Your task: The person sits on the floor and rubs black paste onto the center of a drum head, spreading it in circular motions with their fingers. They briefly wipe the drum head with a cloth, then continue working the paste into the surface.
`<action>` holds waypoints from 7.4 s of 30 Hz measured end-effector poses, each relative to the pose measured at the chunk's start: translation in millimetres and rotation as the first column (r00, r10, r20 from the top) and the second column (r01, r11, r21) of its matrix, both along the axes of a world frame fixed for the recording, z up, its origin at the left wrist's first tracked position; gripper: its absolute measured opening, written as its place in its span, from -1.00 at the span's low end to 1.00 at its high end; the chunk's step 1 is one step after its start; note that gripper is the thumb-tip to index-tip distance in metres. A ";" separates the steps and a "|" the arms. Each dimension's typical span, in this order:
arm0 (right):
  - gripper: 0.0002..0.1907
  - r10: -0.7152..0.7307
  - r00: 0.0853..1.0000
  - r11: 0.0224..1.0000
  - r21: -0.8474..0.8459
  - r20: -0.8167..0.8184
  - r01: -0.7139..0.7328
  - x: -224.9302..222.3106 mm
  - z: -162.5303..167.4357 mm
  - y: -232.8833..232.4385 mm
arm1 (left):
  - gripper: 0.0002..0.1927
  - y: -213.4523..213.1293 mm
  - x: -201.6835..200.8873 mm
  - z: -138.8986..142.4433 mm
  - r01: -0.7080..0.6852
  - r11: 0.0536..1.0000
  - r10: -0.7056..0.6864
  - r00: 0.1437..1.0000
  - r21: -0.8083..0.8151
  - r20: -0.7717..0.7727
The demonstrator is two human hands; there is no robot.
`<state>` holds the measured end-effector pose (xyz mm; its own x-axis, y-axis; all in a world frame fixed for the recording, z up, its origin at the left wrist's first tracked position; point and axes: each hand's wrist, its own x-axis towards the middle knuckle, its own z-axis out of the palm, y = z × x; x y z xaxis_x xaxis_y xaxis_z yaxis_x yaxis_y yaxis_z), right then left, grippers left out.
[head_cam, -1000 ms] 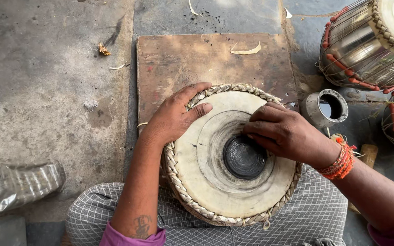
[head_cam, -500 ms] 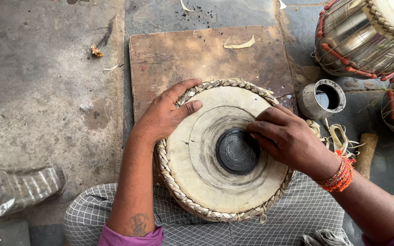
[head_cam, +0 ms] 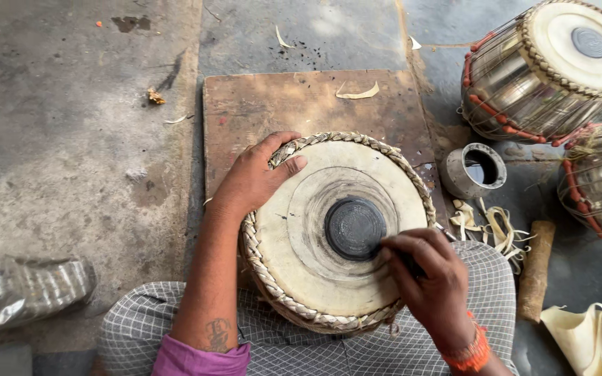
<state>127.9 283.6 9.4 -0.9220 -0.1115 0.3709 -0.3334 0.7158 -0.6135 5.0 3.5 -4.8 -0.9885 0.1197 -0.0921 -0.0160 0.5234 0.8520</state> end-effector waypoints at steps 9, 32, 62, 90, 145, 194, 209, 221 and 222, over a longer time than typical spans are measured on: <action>-0.84 0.317 0.947 0.948 -0.046 0.053 -0.315 -97.5 11.6 23.3 | -0.30 1.3 -8.3 -2.4 -0.074 0.962 -0.024 0.935 -0.262 -0.353; -0.82 0.176 0.984 0.953 0.249 -0.002 -0.170 -36.8 12.0 16.8 | -0.35 -0.4 -4.3 1.8 0.067 0.997 -0.069 0.995 0.028 0.074; -0.82 0.268 0.963 0.924 0.278 0.017 -0.263 -71.2 12.8 8.0 | -0.56 3.6 1.4 3.6 -0.041 0.987 0.030 0.997 -0.157 -0.067; -0.83 0.525 0.850 0.819 0.245 0.042 -0.518 -129.4 24.6 -4.2 | -0.44 8.4 -6.7 4.4 0.099 0.987 -0.104 0.994 -0.125 -0.033; -0.83 0.287 0.951 0.930 0.204 0.113 -0.305 -65.9 16.6 0.9 | -0.33 4.7 -18.1 -13.2 0.079 0.997 -0.078 0.994 -0.007 0.074; -0.84 0.254 0.941 0.960 0.061 0.225 -0.274 -57.2 24.7 0.8 | -0.39 8.2 -12.3 -13.5 0.072 0.996 -0.076 0.995 -0.056 -0.060; -0.81 0.579 0.808 0.783 0.207 0.103 -0.587 -136.7 30.7 -27.8 | -0.40 6.5 -10.7 -13.8 0.090 0.994 -0.097 0.988 -0.068 -0.116; -0.76 0.551 0.832 0.794 0.272 0.054 -0.544 -119.5 26.1 -15.1 | -0.37 7.1 -10.2 -14.9 0.093 0.994 -0.099 0.990 -0.056 -0.103; -0.75 0.541 0.840 0.802 0.274 0.043 -0.531 -115.9 25.7 -13.5 | -0.37 7.5 -10.2 -14.8 0.098 0.994 -0.103 0.988 -0.050 -0.111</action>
<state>12.0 270.1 35.1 -0.6730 -0.6820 0.2863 -0.7297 0.5490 -0.4077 -5.2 11.0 -19.6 -0.9760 0.2175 0.0121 0.1337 0.5543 0.8215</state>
